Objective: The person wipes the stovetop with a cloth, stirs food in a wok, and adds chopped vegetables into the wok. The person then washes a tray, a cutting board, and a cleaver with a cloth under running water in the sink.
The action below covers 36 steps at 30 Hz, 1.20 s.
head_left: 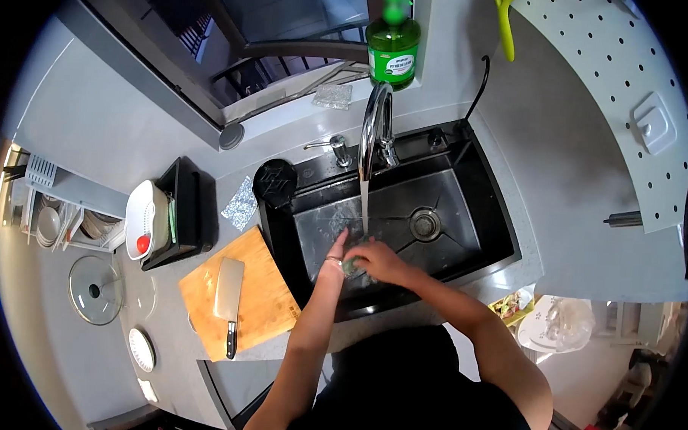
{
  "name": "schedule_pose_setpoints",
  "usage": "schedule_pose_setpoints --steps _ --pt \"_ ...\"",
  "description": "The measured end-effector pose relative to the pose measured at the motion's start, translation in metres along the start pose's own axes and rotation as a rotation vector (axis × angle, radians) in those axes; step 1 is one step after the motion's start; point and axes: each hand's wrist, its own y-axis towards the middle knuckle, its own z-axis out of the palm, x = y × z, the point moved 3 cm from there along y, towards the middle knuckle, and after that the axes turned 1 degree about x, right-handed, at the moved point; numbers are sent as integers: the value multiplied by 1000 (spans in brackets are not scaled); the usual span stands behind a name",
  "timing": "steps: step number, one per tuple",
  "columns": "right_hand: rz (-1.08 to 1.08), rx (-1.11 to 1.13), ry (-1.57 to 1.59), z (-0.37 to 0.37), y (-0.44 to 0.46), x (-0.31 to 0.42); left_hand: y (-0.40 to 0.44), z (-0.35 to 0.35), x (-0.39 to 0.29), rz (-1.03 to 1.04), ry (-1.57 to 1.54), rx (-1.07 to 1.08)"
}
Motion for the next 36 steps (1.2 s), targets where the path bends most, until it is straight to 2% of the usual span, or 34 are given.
schedule_pose_setpoints --steps 2,3,6,7,9,11,13,14,16,18,19,21,22,24,26,28,31,32,34,36 --pt "19 86 68 -8 -10 8 6 11 6 43 52 48" --pt "28 130 103 -11 -13 9 6 14 8 93 113 -40" --pt "17 5 195 -35 -9 -1 -15 27 17 27 235 -177" --pt "37 -68 258 -45 -4 -10 -5 21 19 -5 72 33" --pt "114 -236 234 -58 14 -44 -5 22 17 -27 153 301" --pt "81 -252 53 -65 37 -77 -23 42 16 -57 208 577" --pt "132 -207 11 -74 55 -87 -24 55 7 49 336 479" --pt "125 -293 -14 -81 63 -91 -24 55 4 102 400 425" --pt "113 -392 -231 -101 85 -104 -19 50 1 89 172 353" --pt "248 -251 -318 -115 103 -100 -19 50 1 85 7 319" --pt "251 -259 -240 -115 105 -100 -21 54 3 -12 -203 427" --pt "257 -277 -87 -115 107 -102 -35 66 6 44 -283 343" --pt "242 -286 220 -102 105 -110 -45 76 8 69 -320 300" --pt "200 -294 832 -61 87 -128 -55 86 11 112 -449 351" --pt "315 -15 1755 -15 55 -97 -60 91 17 70 -609 460" --pt "207 87 1974 9 47 -66 -63 97 30 -70 -798 620" --pt "151 53 1955 -12 47 -7 -65 90 47 -159 -836 702" --pt "140 121 1837 -10 52 -21 -65 84 47 -192 -841 743" --pt "124 271 1596 -7 68 -47 -67 77 41 -138 -610 590" --pt "196 328 1350 -9 73 -54 -56 62 32 -34 -303 457"
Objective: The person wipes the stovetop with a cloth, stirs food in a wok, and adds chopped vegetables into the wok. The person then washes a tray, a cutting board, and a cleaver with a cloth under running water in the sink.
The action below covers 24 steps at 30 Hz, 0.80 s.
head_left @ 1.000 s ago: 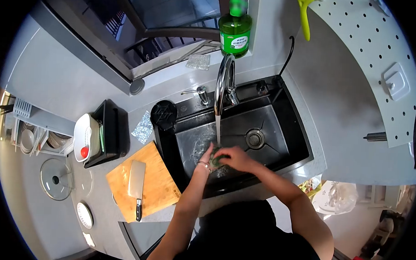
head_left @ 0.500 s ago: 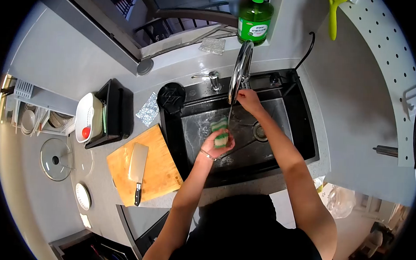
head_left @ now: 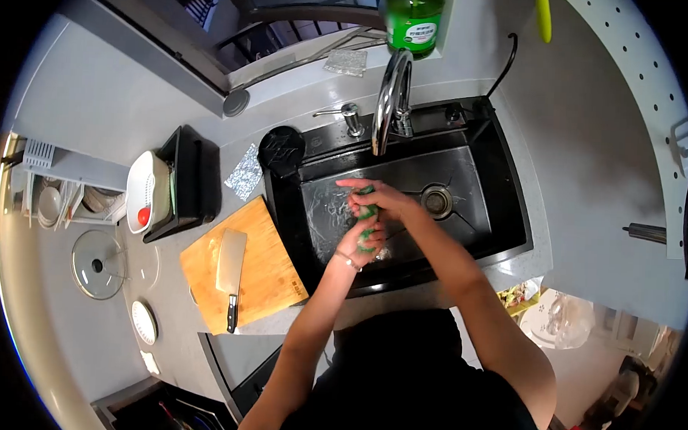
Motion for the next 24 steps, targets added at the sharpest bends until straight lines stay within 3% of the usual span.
schedule_pose_setpoints --steps 3,6,8,11,14,18,21,24 --pt "76 -44 -357 1 8 -2 10 -8 -7 129 443 -268" --pt "73 -154 -455 -8 16 -19 20 -17 -10 218 807 -548" --pt "100 -287 -481 -15 19 -30 20 -24 -11 233 973 -680" --pt "148 -453 -383 -35 20 -54 36 -69 -21 419 1652 -805" --pt "168 -592 -314 -53 18 -75 32 -74 -18 441 2055 -891" --pt "94 -754 4 -65 10 -104 16 -71 -11 384 2178 -1042" --pt "68 -698 120 -56 6 -109 -3 -60 -10 431 2232 -997" --pt "-2 -547 -44 -36 -14 -101 -29 -44 -13 480 2304 -1023"
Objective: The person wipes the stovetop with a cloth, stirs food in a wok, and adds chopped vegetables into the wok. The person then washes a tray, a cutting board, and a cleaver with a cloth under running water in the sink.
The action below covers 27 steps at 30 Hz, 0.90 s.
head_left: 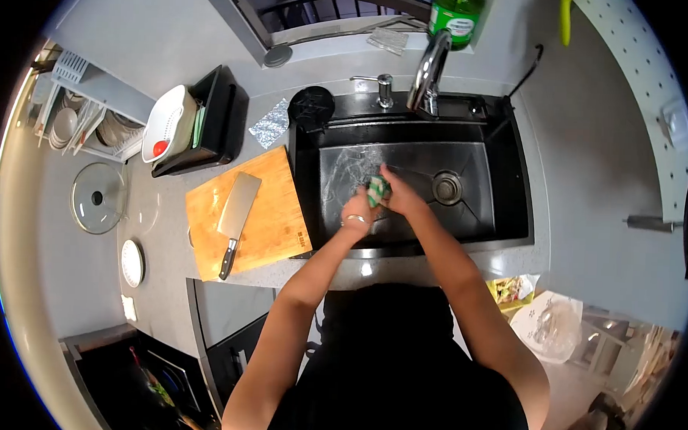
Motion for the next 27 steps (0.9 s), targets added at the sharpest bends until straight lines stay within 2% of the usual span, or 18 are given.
schedule_pose_setpoints --steps 1,3,4,6,8,9,10,12,14,15,16,18,19,21,22,23,24,27 --pt "252 -66 51 13 -28 20 -8 -13 2 55 16 -50" --pt "313 18 -59 29 -56 17 -23 -27 -4 247 98 -122" --pt "261 162 -38 30 -59 2 -30 -28 -7 382 164 -151" --pt "146 76 -232 19 -55 -11 -36 -21 8 457 -41 -164" --pt "27 178 -169 19 -72 -2 -42 -15 19 -21 -783 192" --pt "-8 151 -103 16 -79 1 -49 -27 11 -209 -1024 359" --pt "-36 125 -36 12 -88 2 -57 -36 2 -312 -1285 364" --pt "-55 78 76 12 -109 10 -48 -15 15 -127 -1088 214" --pt "-31 36 168 20 -134 23 -49 12 4 224 -938 173" --pt "-37 -34 49 17 -134 16 -70 -20 -28 375 -378 131" --pt "-112 -60 -60 9 -129 11 -79 -28 -44 347 -352 367" --pt "-259 -100 -269 -16 -119 2 -81 -24 -40 357 -427 369" --pt "-260 -161 -333 -23 -128 10 -82 -34 -42 416 -390 325" --pt "-317 -299 -484 -45 -159 38 -81 -58 -31 342 -454 271" --pt "-249 -439 -717 -42 -192 72 -83 -68 -22 307 -490 243" --pt "-435 -520 -896 -78 -200 68 -84 -80 -8 321 -497 186" --pt "-672 -764 -1071 -106 -215 65 -87 -93 6 301 -495 124" --pt "-581 -1038 -1420 -142 -277 77 -97 -116 75 198 -555 28"
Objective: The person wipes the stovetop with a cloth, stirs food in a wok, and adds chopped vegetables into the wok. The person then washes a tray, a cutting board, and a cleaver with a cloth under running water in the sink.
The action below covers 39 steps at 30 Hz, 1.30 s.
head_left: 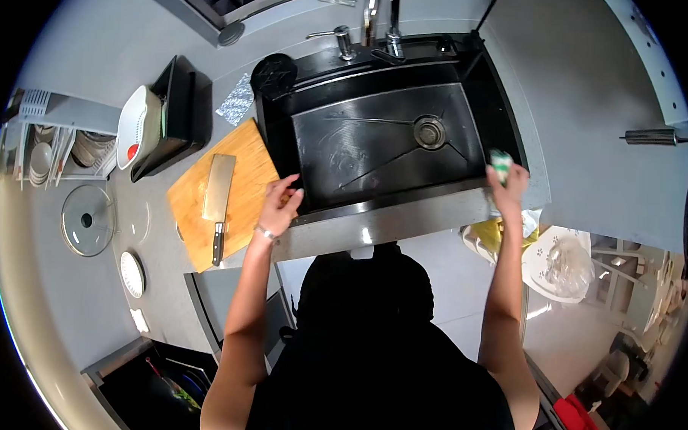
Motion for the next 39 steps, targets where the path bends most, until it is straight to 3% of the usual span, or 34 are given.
schedule_pose_setpoints --steps 3,5,6,10,14,17,18,19,21,25,28,31,35,38,39 --pt "195 -20 -181 39 -46 -42 -34 -51 43 -101 -62 -123" --pt "203 -35 -259 67 -78 -5 -55 -78 78 -156 -95 -183" --pt "166 41 -123 82 -91 32 -67 -89 87 -181 -124 -197" --pt "-238 81 -206 135 -153 214 -97 -129 123 -227 -221 -241" --pt "-240 340 -41 147 -161 291 -115 -168 154 -180 -144 -286" --pt "-393 516 58 129 -176 350 -118 -186 141 -141 64 -347" --pt "-452 404 112 131 -195 368 -119 -191 142 -120 175 -363" --pt "-582 450 143 138 -211 375 -120 -196 143 -98 288 -376" --pt "-839 533 195 156 -233 382 -117 -197 166 2 555 -436" --pt "-460 399 40 180 -199 330 -113 -194 183 -21 545 -431" --pt "-393 121 -158 142 -142 288 -112 -190 167 41 483 -401" --pt "-188 142 -115 124 -104 229 -115 -179 149 54 595 -350" --pt "-269 144 115 98 -107 258 -107 -170 161 -84 550 -318" --pt "-496 256 -5 122 -138 258 -93 -172 160 -180 504 -284" --pt "-439 234 -7 113 -143 271 -92 -175 161 -204 491 -249"
